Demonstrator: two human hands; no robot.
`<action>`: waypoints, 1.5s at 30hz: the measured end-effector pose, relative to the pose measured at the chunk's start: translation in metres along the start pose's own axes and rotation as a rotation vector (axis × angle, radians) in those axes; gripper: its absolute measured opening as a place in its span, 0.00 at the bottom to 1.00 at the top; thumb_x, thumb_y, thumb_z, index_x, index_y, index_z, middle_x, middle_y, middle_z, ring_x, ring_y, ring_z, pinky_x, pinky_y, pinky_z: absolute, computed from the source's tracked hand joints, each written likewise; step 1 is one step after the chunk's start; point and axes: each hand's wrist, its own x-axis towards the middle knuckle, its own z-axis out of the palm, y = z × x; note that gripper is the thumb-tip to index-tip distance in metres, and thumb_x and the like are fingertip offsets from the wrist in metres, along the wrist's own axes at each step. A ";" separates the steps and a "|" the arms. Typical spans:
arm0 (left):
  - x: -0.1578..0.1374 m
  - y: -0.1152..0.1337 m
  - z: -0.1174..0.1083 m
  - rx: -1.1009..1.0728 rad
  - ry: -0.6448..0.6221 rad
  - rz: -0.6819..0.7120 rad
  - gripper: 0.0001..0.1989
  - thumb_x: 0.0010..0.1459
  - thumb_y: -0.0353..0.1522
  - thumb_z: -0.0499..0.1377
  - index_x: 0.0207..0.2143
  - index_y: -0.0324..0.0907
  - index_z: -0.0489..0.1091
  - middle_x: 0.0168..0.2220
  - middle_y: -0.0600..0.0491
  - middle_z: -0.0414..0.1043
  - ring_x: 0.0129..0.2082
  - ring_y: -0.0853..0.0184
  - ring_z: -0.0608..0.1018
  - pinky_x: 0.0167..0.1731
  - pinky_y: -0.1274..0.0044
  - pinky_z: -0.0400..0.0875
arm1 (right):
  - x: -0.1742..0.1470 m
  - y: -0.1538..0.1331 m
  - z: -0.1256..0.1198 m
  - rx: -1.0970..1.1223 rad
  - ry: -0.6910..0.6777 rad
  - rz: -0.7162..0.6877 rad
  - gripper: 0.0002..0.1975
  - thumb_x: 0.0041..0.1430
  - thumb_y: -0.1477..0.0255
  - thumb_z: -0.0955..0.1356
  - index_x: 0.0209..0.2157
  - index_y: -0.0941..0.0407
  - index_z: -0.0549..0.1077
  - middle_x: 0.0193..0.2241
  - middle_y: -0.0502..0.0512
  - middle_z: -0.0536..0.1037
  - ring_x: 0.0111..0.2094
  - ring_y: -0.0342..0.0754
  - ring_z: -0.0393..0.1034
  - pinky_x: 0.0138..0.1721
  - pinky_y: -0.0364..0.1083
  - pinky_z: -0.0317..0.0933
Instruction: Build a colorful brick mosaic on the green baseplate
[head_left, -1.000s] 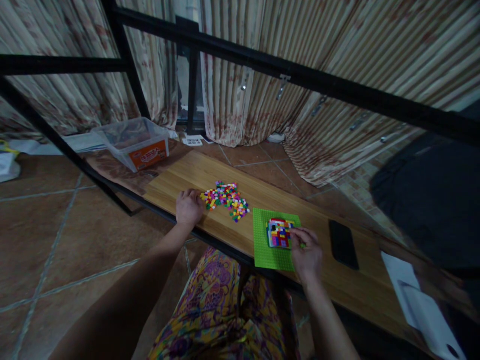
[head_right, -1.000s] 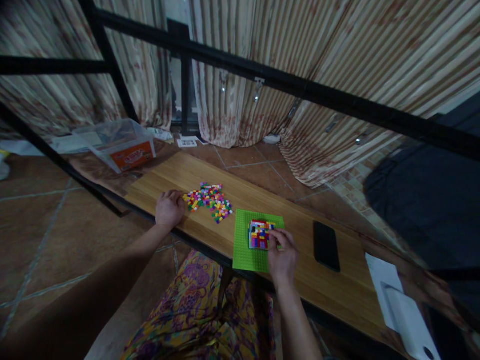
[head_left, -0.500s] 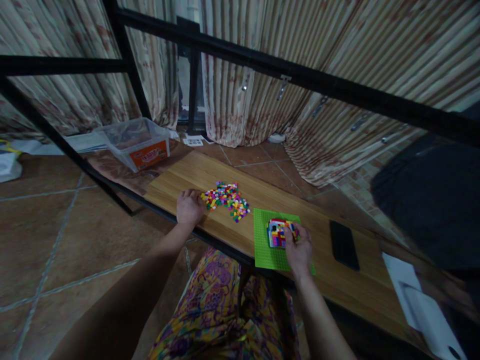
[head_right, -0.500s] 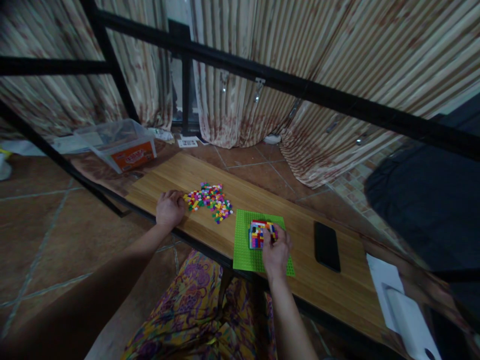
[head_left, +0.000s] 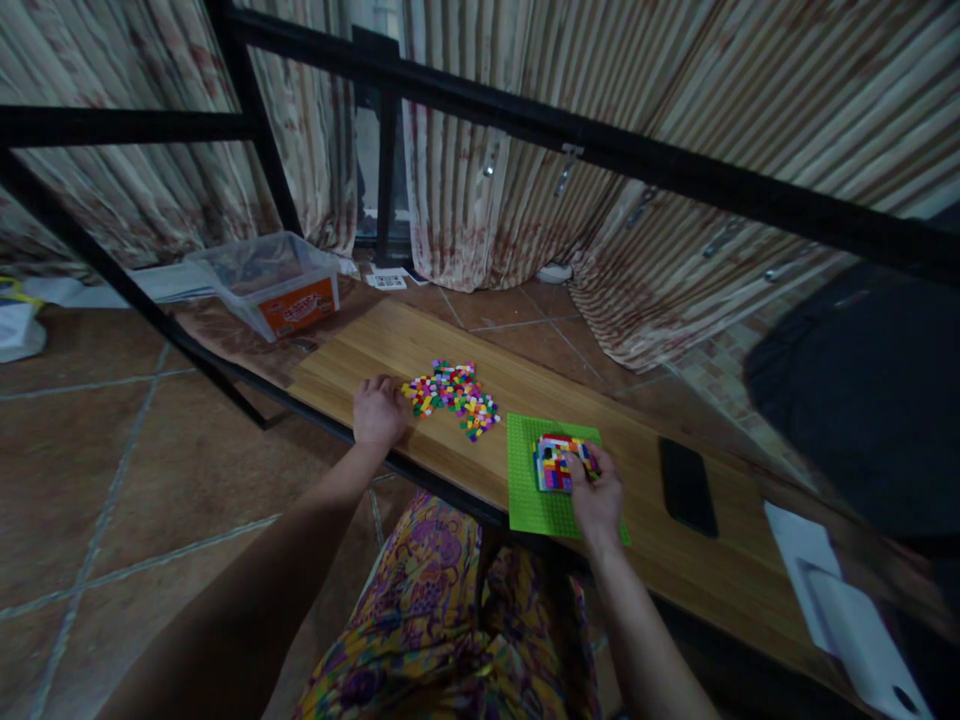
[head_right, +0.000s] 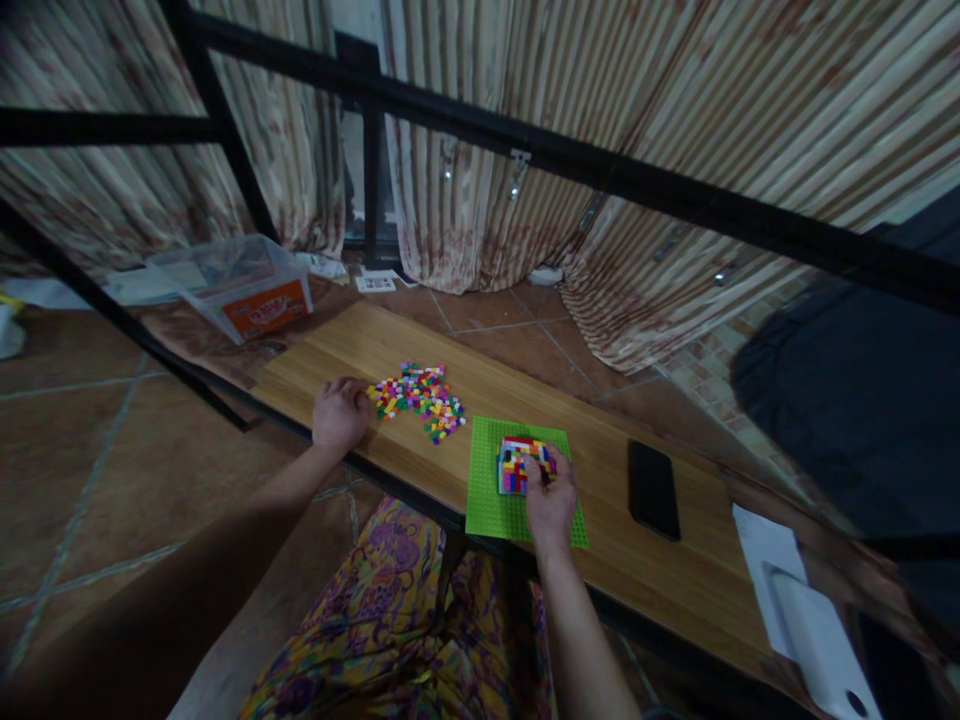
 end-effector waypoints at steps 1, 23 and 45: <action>0.000 0.000 0.000 0.003 0.002 0.000 0.16 0.57 0.28 0.49 0.40 0.39 0.76 0.41 0.44 0.75 0.43 0.54 0.73 0.48 0.65 0.67 | 0.000 0.000 0.000 0.006 -0.001 0.003 0.29 0.52 0.54 0.67 0.49 0.59 0.72 0.44 0.63 0.76 0.40 0.52 0.71 0.44 0.51 0.64; 0.000 0.004 -0.006 0.003 -0.039 -0.014 0.17 0.57 0.28 0.48 0.41 0.37 0.76 0.43 0.43 0.75 0.45 0.54 0.72 0.49 0.65 0.67 | 0.001 -0.004 -0.002 0.117 0.054 0.077 0.26 0.55 0.54 0.65 0.48 0.58 0.73 0.42 0.59 0.78 0.40 0.50 0.72 0.44 0.50 0.65; -0.002 0.001 0.000 -0.006 -0.010 -0.008 0.15 0.58 0.28 0.50 0.40 0.38 0.76 0.41 0.46 0.76 0.43 0.57 0.73 0.48 0.67 0.67 | -0.034 -0.080 0.068 -0.284 -0.364 -0.444 0.12 0.61 0.71 0.62 0.39 0.55 0.77 0.38 0.57 0.76 0.42 0.51 0.67 0.45 0.50 0.61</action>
